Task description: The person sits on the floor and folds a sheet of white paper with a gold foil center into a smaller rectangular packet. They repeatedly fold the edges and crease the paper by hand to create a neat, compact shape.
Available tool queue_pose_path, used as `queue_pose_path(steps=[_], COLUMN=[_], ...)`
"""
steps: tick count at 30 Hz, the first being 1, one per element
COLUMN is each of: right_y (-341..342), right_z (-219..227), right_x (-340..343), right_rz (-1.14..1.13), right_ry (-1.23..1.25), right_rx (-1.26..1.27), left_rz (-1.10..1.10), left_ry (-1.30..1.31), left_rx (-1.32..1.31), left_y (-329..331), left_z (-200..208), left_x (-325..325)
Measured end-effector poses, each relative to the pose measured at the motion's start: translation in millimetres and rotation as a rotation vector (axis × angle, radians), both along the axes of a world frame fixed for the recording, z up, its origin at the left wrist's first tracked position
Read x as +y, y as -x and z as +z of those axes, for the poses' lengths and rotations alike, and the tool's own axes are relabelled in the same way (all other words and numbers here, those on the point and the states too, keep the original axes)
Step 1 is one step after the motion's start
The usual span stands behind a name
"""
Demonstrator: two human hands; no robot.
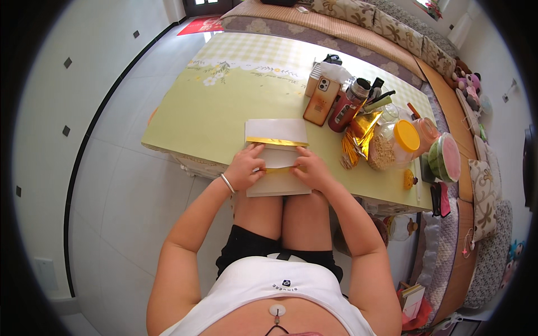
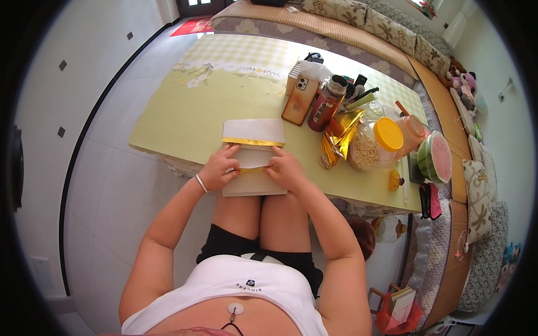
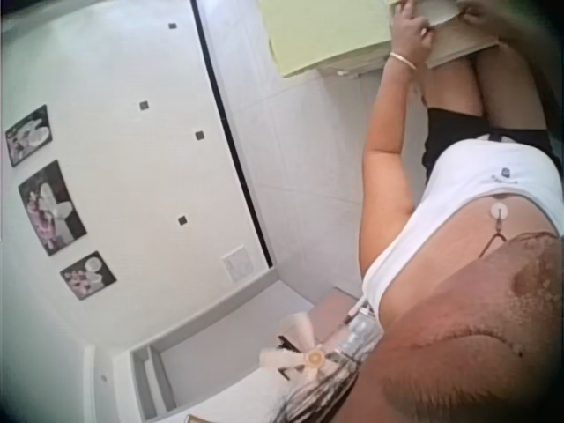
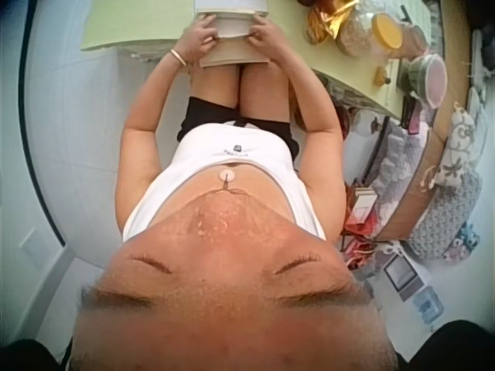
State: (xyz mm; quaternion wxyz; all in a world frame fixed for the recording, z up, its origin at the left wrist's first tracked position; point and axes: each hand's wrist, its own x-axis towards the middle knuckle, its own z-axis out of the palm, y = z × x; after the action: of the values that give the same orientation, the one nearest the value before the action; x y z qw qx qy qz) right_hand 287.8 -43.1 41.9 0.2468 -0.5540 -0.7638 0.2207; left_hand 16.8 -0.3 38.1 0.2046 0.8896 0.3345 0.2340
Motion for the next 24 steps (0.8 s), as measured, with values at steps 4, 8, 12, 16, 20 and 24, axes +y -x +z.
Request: queue_pose_path(steps=[4, 8, 12, 16, 20, 24], right_y=[-6.4, -5.2, 1.0, 8.4, 14.1, 12.7], right_z=[-10.9, -20.7, -28.2, -44.9, -40.2, -44.7], right_x=[9.1, 21.5, 24.5, 33.5, 29.9, 30.3], right_rz=[-0.081, -0.229, -0.369, -0.501, -0.590, -0.605], right_ry=[0.004, 0.054, -0.120, -0.241, -0.261, -0.293], right_rx=[0.204, 0.368, 0.190, 0.149, 0.047, 0.035], left_rz=[0.059, 0.188, 0.323, 0.439, 0.489, 0.542], left_ry=[0.070, 0.316, 0.133, -0.029, -0.056, -0.255], left_rx=[-0.095, -0.243, -0.164, -0.117, -0.055, -0.084], left_y=[3.3, 0.0, -9.1, -21.9, -26.7, -36.2], left_z=[-21.4, -23.9, -19.9, -27.0, -30.0, -18.7], left_x=[20.0, 43.8, 48.4, 50.2, 49.9, 38.7])
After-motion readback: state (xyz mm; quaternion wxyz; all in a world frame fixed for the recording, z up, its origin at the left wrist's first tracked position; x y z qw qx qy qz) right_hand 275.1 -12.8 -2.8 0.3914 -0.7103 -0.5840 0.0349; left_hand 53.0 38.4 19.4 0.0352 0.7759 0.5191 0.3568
